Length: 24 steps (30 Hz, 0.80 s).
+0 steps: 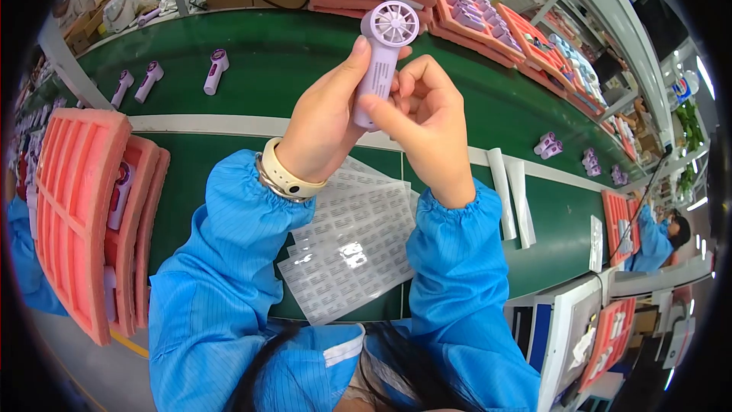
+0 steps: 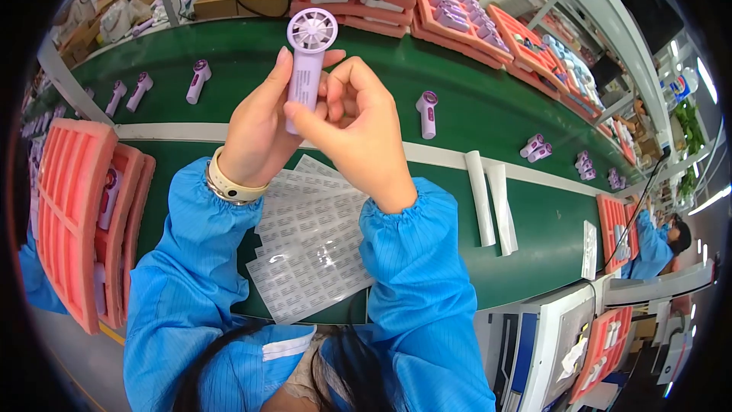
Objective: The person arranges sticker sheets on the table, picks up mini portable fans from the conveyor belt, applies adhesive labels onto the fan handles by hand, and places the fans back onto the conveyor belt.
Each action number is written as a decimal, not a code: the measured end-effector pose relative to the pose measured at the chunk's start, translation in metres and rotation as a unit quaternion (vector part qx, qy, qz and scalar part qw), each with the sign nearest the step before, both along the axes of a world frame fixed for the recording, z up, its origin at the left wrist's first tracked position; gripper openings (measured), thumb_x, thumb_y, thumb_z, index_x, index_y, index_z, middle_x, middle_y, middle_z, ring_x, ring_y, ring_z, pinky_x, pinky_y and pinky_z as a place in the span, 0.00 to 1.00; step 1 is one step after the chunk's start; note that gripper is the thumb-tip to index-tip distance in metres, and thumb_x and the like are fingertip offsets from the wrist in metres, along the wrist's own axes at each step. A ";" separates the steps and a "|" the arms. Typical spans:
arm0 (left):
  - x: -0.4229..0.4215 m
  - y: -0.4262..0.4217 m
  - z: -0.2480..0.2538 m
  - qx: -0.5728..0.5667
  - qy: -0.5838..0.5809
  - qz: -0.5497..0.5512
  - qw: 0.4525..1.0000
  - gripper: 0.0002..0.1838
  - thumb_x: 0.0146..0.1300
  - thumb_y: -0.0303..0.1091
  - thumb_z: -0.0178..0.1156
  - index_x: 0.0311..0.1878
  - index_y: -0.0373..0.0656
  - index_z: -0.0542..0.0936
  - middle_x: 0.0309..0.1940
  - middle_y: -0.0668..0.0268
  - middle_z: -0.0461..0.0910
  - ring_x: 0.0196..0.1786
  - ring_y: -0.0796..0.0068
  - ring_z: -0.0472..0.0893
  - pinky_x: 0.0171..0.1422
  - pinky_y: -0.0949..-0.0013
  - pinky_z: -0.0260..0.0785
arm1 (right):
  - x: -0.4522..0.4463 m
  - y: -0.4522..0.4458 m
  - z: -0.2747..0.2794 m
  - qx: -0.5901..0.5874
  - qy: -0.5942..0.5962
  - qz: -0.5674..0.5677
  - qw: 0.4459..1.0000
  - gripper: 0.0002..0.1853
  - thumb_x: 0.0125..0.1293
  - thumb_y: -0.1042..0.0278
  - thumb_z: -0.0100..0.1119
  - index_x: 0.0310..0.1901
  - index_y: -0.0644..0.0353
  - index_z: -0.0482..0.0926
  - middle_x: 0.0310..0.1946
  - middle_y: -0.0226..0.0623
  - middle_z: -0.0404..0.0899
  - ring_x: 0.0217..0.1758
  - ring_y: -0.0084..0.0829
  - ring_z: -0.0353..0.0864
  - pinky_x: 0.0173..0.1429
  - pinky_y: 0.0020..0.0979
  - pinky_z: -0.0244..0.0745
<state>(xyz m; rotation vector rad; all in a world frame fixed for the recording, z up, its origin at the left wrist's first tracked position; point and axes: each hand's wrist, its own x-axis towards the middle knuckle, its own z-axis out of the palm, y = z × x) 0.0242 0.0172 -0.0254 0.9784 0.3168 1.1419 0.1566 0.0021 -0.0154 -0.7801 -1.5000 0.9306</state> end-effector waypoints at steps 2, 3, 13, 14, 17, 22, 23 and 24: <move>0.002 -0.002 -0.001 0.006 0.007 -0.005 1.000 0.29 0.77 0.53 0.34 0.66 0.39 0.68 0.43 0.67 0.77 0.45 0.77 0.75 0.54 0.68 0.68 | 0.001 0.000 0.004 -0.044 0.040 -0.011 0.998 0.20 0.56 0.72 0.71 0.27 0.56 0.62 0.24 0.23 0.66 0.27 0.11 0.65 0.31 0.18 0.67; 0.004 -0.002 -0.002 0.008 0.009 -0.008 1.000 0.29 0.77 0.52 0.34 0.66 0.40 0.68 0.44 0.67 0.77 0.46 0.77 0.75 0.56 0.67 0.67 | 0.001 0.000 0.004 -0.057 0.061 -0.010 0.996 0.20 0.56 0.72 0.71 0.27 0.56 0.62 0.24 0.23 0.66 0.27 0.11 0.65 0.31 0.18 0.67; 0.006 0.008 -0.006 -0.054 -0.045 -0.051 0.996 0.25 0.76 0.50 0.39 0.62 0.42 0.71 0.41 0.69 0.77 0.42 0.77 0.76 0.49 0.68 0.67 | 0.015 0.005 -0.001 0.009 -0.050 0.020 0.999 0.18 0.53 0.73 0.72 0.29 0.57 0.65 0.27 0.23 0.71 0.28 0.12 0.66 0.31 0.17 0.64; 0.003 0.017 -0.014 -0.050 -0.045 -0.066 0.996 0.25 0.77 0.50 0.38 0.64 0.41 0.70 0.43 0.68 0.77 0.44 0.76 0.76 0.52 0.67 0.67 | 0.017 0.005 0.000 0.000 -0.050 0.016 0.999 0.17 0.54 0.73 0.72 0.29 0.57 0.66 0.26 0.23 0.71 0.28 0.12 0.66 0.31 0.17 0.64; 0.001 0.048 -0.037 -0.058 -0.007 -0.024 0.998 0.25 0.74 0.50 0.44 0.64 0.42 0.70 0.43 0.69 0.77 0.42 0.78 0.76 0.47 0.70 0.67 | 0.025 0.004 0.006 -0.015 -0.038 0.000 0.999 0.15 0.54 0.73 0.71 0.31 0.58 0.69 0.26 0.22 0.71 0.27 0.12 0.66 0.31 0.16 0.64; -0.004 0.132 -0.133 0.208 0.304 0.252 0.895 0.21 0.66 0.38 0.60 0.60 0.41 0.73 0.42 0.65 0.76 0.44 0.70 0.77 0.49 0.69 0.70 | 0.040 -0.004 0.016 0.031 -0.022 -0.040 0.999 0.11 0.59 0.73 0.69 0.34 0.60 0.73 0.26 0.22 0.75 0.28 0.10 0.70 0.31 0.15 0.64; -0.010 0.133 -0.144 0.276 0.396 0.290 0.826 0.22 0.64 0.37 0.61 0.60 0.42 0.74 0.44 0.62 0.76 0.45 0.65 0.77 0.51 0.66 0.71 | 0.043 -0.005 0.016 0.039 -0.015 -0.045 0.998 0.11 0.60 0.72 0.69 0.33 0.60 0.73 0.25 0.22 0.75 0.28 0.10 0.70 0.32 0.15 0.64; -0.016 0.132 -0.152 0.341 0.481 0.322 0.740 0.22 0.62 0.36 0.62 0.59 0.44 0.74 0.45 0.60 0.77 0.47 0.59 0.77 0.52 0.63 0.71 | 0.042 -0.010 0.019 0.049 -0.002 -0.042 0.998 0.10 0.60 0.72 0.69 0.33 0.60 0.74 0.25 0.22 0.75 0.28 0.10 0.70 0.32 0.15 0.64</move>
